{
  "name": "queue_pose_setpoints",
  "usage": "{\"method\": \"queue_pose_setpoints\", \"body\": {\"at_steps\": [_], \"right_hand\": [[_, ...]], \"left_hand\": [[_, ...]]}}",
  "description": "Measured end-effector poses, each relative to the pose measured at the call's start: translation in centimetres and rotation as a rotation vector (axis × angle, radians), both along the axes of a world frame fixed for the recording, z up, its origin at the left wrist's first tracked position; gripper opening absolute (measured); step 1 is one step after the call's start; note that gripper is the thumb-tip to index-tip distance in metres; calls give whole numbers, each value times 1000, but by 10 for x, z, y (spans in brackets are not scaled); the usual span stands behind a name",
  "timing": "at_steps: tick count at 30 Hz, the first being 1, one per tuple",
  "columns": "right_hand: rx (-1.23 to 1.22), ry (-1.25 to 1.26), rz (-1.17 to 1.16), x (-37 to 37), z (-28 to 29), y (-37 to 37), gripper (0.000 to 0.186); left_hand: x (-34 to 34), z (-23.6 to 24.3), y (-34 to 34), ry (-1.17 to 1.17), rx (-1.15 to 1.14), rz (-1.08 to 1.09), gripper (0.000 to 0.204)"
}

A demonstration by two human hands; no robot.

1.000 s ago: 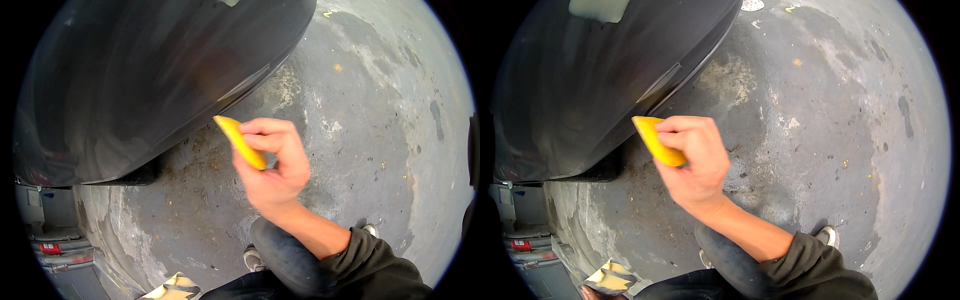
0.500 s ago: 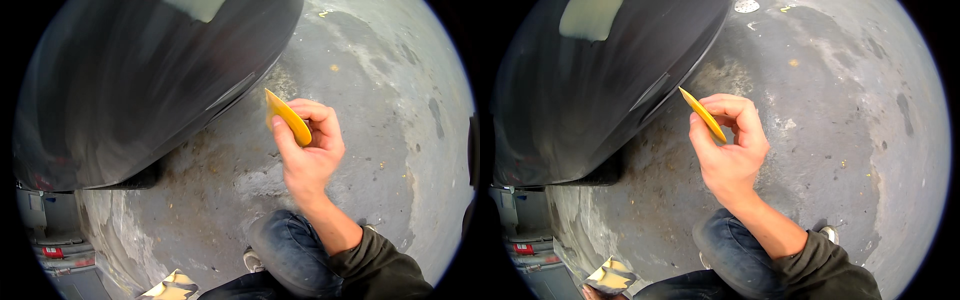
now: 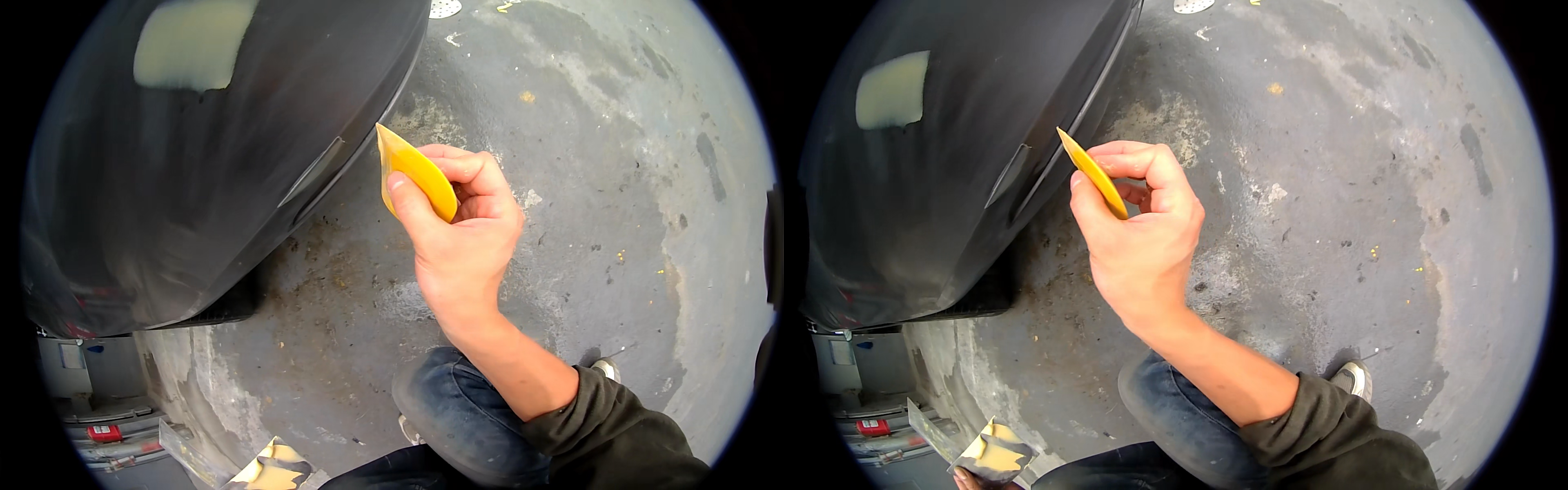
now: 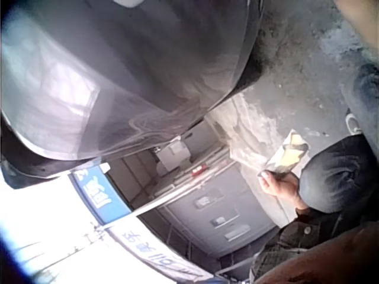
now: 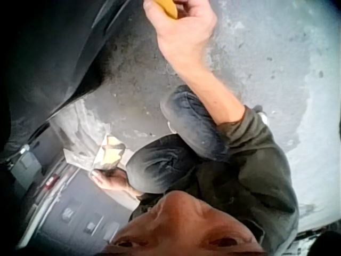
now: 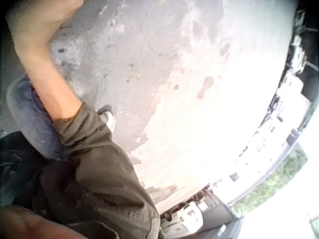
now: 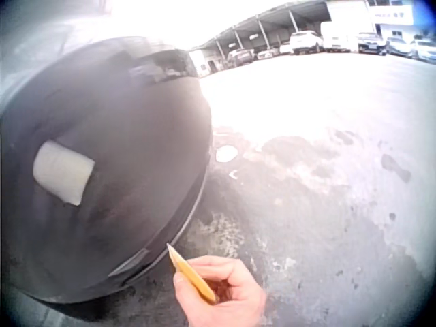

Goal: The person scoops yellow body filler from a can onto a metal mixing board, mixes it with a scraper, and applies it to the rear bumper of a gray car. They then use a yellow plastic spreader to smooth the filler over several spots on the bumper.

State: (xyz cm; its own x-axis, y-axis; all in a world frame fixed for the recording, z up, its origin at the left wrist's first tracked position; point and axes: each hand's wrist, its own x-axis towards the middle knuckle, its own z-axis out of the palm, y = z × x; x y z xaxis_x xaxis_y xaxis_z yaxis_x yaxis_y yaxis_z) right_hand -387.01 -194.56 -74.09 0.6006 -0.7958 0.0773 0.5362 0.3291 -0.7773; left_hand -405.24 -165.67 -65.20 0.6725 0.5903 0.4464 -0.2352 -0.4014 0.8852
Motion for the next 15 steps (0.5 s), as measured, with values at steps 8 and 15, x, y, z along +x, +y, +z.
{"method": "queue_pose_setpoints", "body": {"at_steps": [8, 15], "right_hand": [[-321, -28, -285, 21, -1, 22, 24], [-378, -12, -308, 13, -13, 23, 27]], "left_hand": [[2, 0, -7, 22, -2, 17, 18], [0, -1, -5, 23, 15, 40, 19]]}}
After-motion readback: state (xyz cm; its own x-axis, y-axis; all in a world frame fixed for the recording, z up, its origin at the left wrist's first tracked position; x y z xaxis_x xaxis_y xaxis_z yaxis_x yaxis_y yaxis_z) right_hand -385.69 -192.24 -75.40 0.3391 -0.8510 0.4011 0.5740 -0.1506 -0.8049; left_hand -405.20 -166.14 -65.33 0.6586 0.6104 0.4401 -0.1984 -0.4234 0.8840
